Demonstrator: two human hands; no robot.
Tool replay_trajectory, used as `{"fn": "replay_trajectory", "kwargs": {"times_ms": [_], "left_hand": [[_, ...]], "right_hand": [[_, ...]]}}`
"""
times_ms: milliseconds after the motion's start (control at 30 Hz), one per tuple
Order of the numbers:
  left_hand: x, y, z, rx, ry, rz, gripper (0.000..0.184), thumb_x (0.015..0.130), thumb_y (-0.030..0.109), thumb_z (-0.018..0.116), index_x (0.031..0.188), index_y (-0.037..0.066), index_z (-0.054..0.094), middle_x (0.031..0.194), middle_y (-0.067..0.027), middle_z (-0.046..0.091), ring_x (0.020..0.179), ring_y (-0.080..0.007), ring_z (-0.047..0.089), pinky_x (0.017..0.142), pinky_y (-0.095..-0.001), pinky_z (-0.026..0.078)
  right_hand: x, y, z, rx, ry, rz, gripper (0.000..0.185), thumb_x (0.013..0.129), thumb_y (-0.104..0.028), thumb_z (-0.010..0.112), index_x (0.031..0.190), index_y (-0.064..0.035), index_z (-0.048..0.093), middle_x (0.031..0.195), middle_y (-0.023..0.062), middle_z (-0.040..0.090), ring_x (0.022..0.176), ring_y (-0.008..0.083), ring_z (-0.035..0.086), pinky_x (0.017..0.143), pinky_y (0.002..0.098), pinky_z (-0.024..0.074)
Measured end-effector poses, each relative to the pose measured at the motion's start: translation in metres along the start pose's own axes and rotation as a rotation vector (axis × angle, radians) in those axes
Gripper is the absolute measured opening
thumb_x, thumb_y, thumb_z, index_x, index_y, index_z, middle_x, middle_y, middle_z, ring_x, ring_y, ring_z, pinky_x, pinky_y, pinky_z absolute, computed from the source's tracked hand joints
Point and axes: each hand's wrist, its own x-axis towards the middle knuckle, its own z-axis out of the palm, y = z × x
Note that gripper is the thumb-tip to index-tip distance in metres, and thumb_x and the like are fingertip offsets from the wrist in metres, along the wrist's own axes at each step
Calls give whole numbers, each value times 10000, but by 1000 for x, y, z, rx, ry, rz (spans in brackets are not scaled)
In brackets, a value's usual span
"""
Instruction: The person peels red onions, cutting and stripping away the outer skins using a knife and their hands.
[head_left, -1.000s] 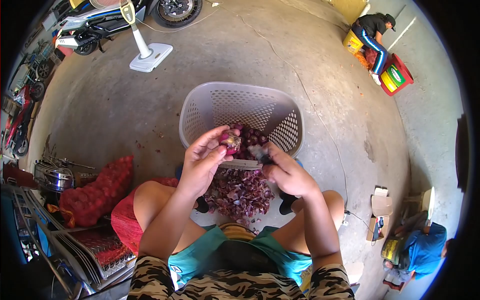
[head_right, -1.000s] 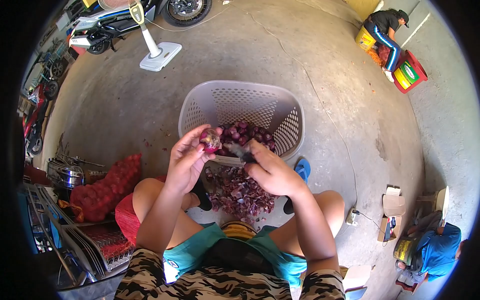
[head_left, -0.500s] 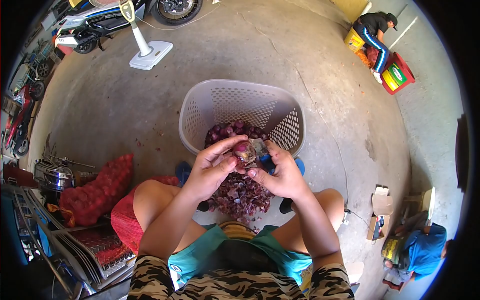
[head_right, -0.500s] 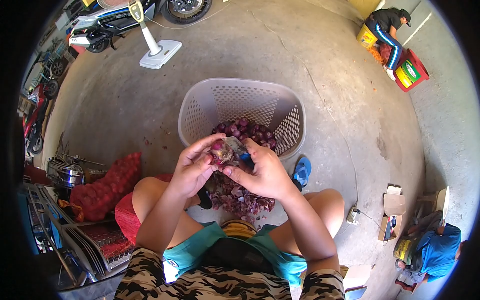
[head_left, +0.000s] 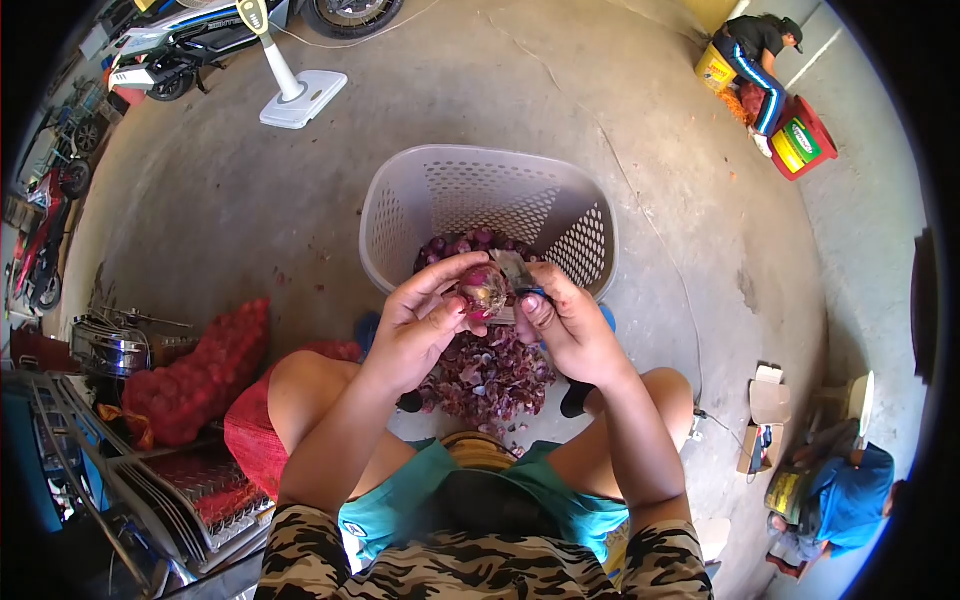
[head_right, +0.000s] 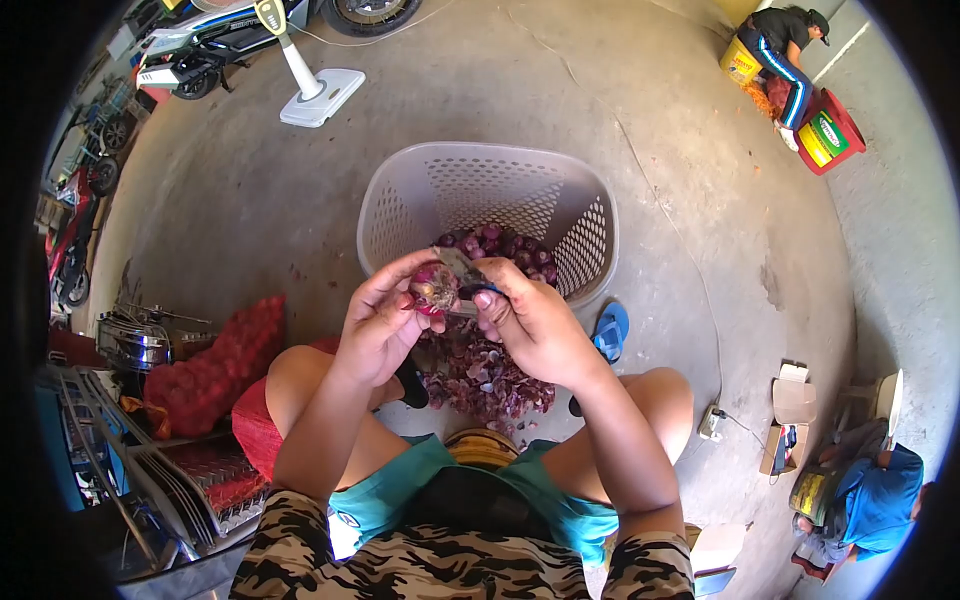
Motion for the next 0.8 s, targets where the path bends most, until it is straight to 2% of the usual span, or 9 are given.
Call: {"fn": "replay_trajectory", "kwargs": {"times_ms": [67,100,200,233,333,533,800], "left_hand": [[0,-1,-1,-1,0,0,469,899,129,584,1319,-11,430,1212,-92,541,1027,-147,552,810,-294,489],[0,-2,-1,0,0,3,471,896,129,589,1317,-13,432,1210,-94,542,1026,-146,551,809,-295,488],[-1,-5,-4,3,-13,5,478,891,132,604,1313,-17,438,1203,-101,545,1021,-142,550,808,-293,488],[-1,-6,-4,3,-20,2,480,889,133,609,1312,-19,440,1201,-104,546,1020,-140,549,808,-292,488],[-1,-7,1,26,22,14,488,888,148,617,1310,-24,444,1169,-104,555,1002,-135,552,795,-282,492],[-2,-7,-2,86,-31,2,482,888,169,623,1295,-33,464,1161,-89,555,989,-132,554,787,-279,496],[-2,-10,-3,125,-22,42,464,871,144,640,1273,-33,492,1193,-84,549,1065,-147,534,922,-304,441]], "right_hand": [[0,2,1,-13,57,-36,250,929,-186,536,1090,-5,473,763,97,564,696,208,583,685,329,469],[0,2,-2,-117,56,-88,317,882,-263,611,1036,-6,509,727,100,540,654,224,570,640,343,457],[1,-7,-4,-199,10,-99,359,816,-322,681,924,-5,552,711,106,522,633,259,559,607,352,446],[2,-2,-1,-177,46,-110,389,771,-366,716,833,-10,570,675,119,530,604,302,563,576,366,448],[3,1,1,-272,65,-110,401,752,-380,727,809,-16,568,612,133,534,556,322,573,533,378,448],[5,6,1,-293,90,-124,417,730,-381,739,733,-14,541,524,153,515,495,336,571,473,385,438],[4,13,3,-430,90,-131,442,747,-424,705,713,-10,555,498,167,491,477,349,552,464,401,430]]}}
